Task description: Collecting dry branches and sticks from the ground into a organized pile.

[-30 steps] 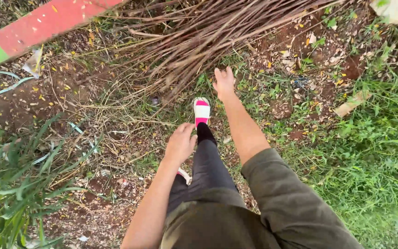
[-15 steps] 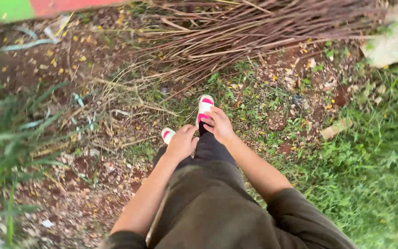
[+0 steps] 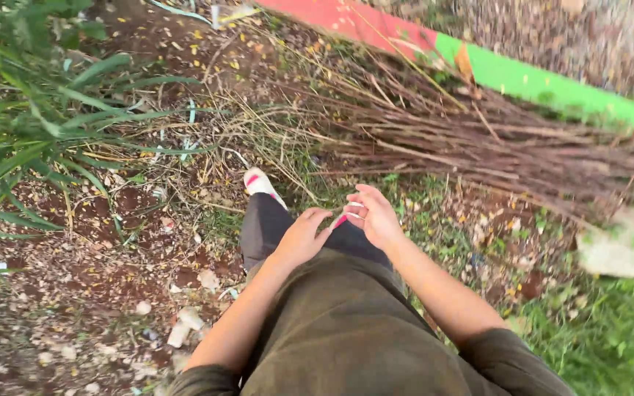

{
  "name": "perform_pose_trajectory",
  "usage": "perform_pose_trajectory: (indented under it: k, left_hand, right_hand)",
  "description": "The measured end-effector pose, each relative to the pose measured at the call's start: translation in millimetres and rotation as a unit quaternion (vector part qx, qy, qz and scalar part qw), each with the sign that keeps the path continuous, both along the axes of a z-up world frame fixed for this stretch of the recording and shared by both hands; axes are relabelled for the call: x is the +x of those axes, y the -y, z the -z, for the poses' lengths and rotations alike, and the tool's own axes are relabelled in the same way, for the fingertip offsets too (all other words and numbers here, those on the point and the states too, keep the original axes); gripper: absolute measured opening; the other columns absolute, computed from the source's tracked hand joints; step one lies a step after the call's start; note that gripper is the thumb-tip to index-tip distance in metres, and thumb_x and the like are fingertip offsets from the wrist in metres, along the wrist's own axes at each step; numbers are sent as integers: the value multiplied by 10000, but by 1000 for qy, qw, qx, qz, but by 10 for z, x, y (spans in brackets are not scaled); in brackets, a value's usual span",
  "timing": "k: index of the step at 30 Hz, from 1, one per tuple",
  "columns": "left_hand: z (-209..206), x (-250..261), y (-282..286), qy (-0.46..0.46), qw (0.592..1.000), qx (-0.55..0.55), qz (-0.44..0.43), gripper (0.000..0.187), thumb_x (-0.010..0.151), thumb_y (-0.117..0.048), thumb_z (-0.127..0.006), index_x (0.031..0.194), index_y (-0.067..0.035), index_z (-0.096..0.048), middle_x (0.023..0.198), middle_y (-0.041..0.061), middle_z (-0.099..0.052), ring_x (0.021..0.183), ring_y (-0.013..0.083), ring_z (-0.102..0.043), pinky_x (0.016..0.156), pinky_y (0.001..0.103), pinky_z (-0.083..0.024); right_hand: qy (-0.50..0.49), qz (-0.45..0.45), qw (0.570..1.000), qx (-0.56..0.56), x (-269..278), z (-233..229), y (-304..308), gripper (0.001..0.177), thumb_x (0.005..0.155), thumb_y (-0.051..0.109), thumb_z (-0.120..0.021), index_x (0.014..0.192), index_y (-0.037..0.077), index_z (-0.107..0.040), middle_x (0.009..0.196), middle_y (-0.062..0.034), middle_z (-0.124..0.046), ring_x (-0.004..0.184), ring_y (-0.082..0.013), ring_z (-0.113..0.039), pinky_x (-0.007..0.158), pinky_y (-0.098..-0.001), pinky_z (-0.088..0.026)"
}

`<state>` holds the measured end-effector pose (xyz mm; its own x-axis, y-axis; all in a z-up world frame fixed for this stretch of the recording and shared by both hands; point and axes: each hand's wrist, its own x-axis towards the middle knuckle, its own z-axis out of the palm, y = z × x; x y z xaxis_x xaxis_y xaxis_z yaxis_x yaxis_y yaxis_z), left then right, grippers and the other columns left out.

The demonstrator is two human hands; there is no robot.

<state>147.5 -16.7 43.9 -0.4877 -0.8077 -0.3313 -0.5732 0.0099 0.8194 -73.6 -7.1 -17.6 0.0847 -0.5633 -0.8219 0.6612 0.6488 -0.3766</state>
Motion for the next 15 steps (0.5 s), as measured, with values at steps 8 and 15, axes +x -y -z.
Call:
perform_pose_trajectory:
  k: [8,15]
  left_hand:
    - [150,990,903,-51,997,-33,-35,379,904,-131,-693,1264,-39,-618,1240,180,-632,1170,362,-624,996,407,-513]
    - [59,2441,2261,-17,998,-46,-38,352,908,-156,-702,1233,-35,-642,1239,194,-659,1182,377,-619,1021,427,-492]
  right_hand:
    - [-45,-11,997,-65,1114,-29,1117,252,1018,213,-560,1261,149,-575,1082,-72,-688,890,-204,-699,754,-375,-589]
    - [-86,-27,995,-41,2650,-189,2293,258,1021,221,-554,1256,124,-599,1046,-58,-678,860,-174,-688,735,-341,-576]
